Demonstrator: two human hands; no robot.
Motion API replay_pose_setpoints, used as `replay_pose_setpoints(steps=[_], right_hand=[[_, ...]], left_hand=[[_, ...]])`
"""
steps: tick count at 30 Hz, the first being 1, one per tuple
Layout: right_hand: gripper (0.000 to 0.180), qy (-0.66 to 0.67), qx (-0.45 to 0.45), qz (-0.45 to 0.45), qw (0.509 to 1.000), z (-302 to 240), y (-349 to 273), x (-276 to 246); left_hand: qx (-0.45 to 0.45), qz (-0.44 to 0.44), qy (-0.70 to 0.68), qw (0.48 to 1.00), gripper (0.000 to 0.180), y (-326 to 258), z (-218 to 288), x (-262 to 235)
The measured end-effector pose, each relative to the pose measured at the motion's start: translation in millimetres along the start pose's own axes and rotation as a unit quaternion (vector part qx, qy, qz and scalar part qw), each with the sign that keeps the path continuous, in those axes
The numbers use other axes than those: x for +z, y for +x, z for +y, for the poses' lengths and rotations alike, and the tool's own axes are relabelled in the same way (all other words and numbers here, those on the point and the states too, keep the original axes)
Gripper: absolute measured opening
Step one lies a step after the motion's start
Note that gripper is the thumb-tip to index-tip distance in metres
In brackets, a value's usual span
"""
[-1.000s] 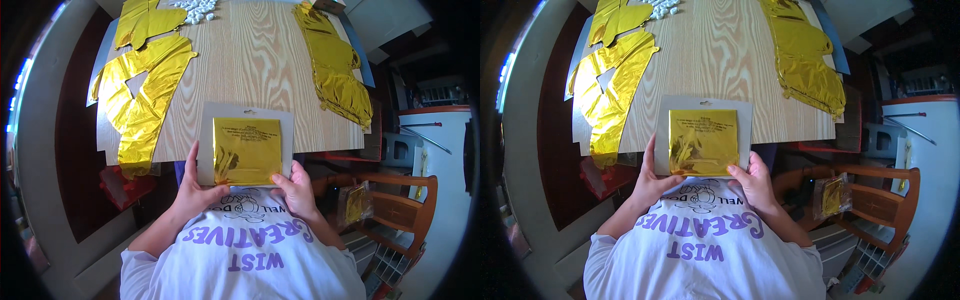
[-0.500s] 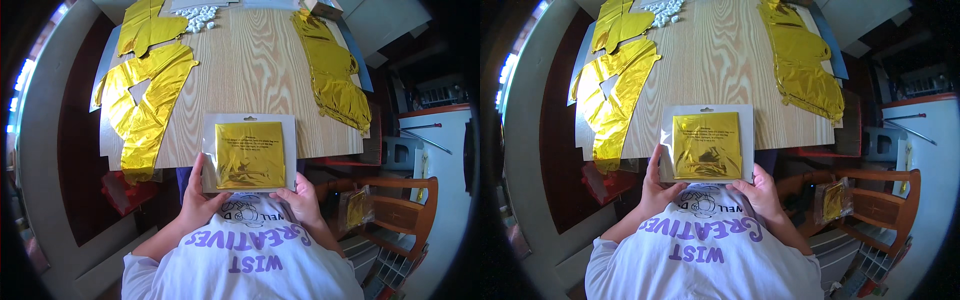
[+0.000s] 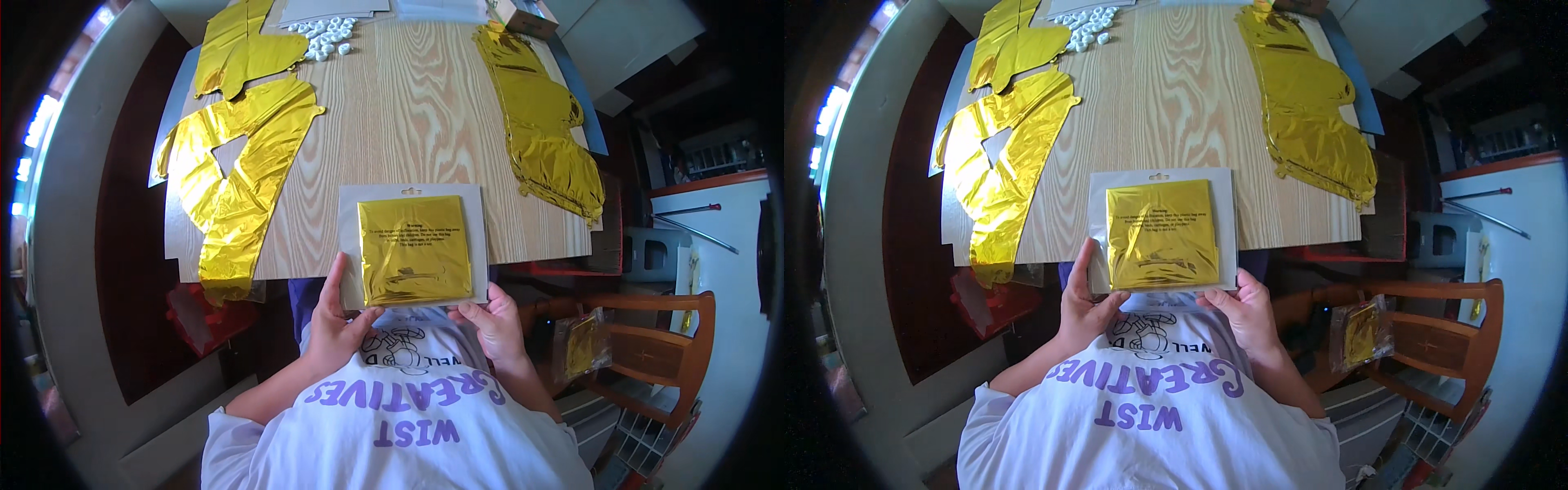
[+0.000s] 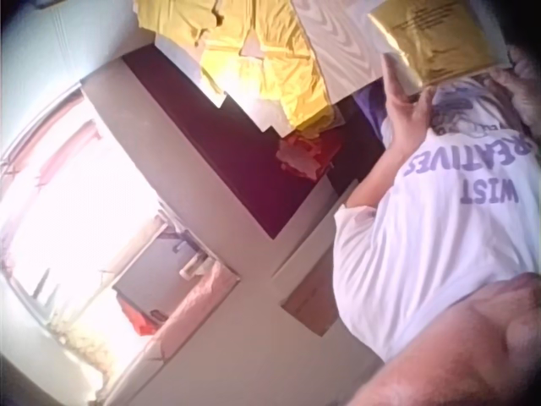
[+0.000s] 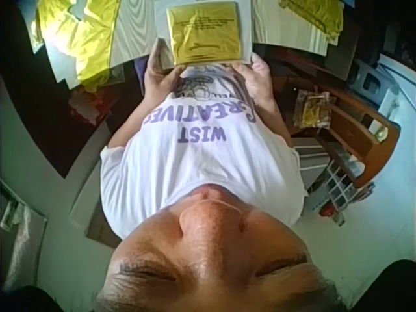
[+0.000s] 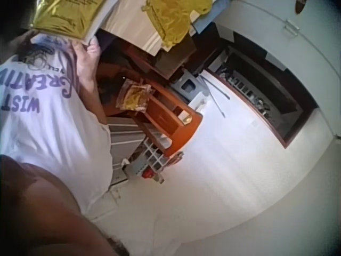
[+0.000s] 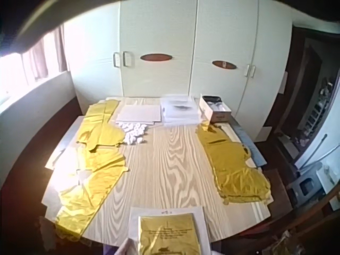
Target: Folding gold foil balloons and placing them into plastic packaging sleeves with cardboard backing.
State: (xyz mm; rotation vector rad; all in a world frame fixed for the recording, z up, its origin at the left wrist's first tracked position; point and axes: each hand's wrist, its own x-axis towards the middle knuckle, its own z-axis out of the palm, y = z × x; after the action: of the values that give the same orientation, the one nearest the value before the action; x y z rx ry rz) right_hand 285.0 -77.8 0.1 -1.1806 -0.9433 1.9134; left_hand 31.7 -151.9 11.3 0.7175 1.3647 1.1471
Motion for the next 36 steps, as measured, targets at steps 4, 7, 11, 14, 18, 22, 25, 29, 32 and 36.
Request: replay_pose_setpoints(steps=[4,7,11,14,18,22,25,29,32,36], right_hand=[[0.024,-0.017,-0.006,0.019,1.000,0.3,5.3,-2.9],[0.023,-0.074,0.016,0.043,0.996,-7.6,11.0,-6.1],[0.031,-0.357,0.007,0.076,0.931,-28.0,14.4,-5.3],[0.041,-0.641,-0.051,0.156,0.749,-51.3,4.0,11.2],[0.063,-0.658,-0.340,0.109,0.663,-49.0,7.3,6.9],[0.069,-0.663,-0.400,-0.005,0.632,-34.1,30.7,-0.2],[0.058,-0.665,-0.409,-0.025,0.624,-28.2,37.2,-9.6],[0.057,-0.666,-0.410,-0.030,0.622,-31.1,39.6,-6.8],[0.058,-0.658,-0.408,-0.033,0.632,-34.7,38.3,-5.7],[0.054,-0.631,-0.408,-0.043,0.658,-44.4,45.5,-8.1]], left_hand=[[0.007,0.010,0.031,0.999,0.095,4.4,0.4,3.0],[0.016,0.001,0.185,0.983,0.099,13.4,8.7,2.5],[0.088,0.009,0.528,0.845,0.108,16.1,44.3,-10.2],[0.154,0.044,0.626,0.763,0.111,17.6,65.1,-1.0],[0.329,-0.025,0.606,0.724,0.099,36.1,51.1,9.2],[0.399,-0.134,0.571,0.705,0.077,68.5,23.7,9.2],[0.422,-0.139,0.566,0.694,0.071,77.6,15.9,-1.6],[0.462,-0.145,0.563,0.670,0.065,79.1,16.1,-11.6],[0.466,-0.165,0.577,0.650,0.060,78.8,23.5,-15.6],[0.452,-0.184,0.600,0.634,0.059,86.0,32.5,-17.1]])
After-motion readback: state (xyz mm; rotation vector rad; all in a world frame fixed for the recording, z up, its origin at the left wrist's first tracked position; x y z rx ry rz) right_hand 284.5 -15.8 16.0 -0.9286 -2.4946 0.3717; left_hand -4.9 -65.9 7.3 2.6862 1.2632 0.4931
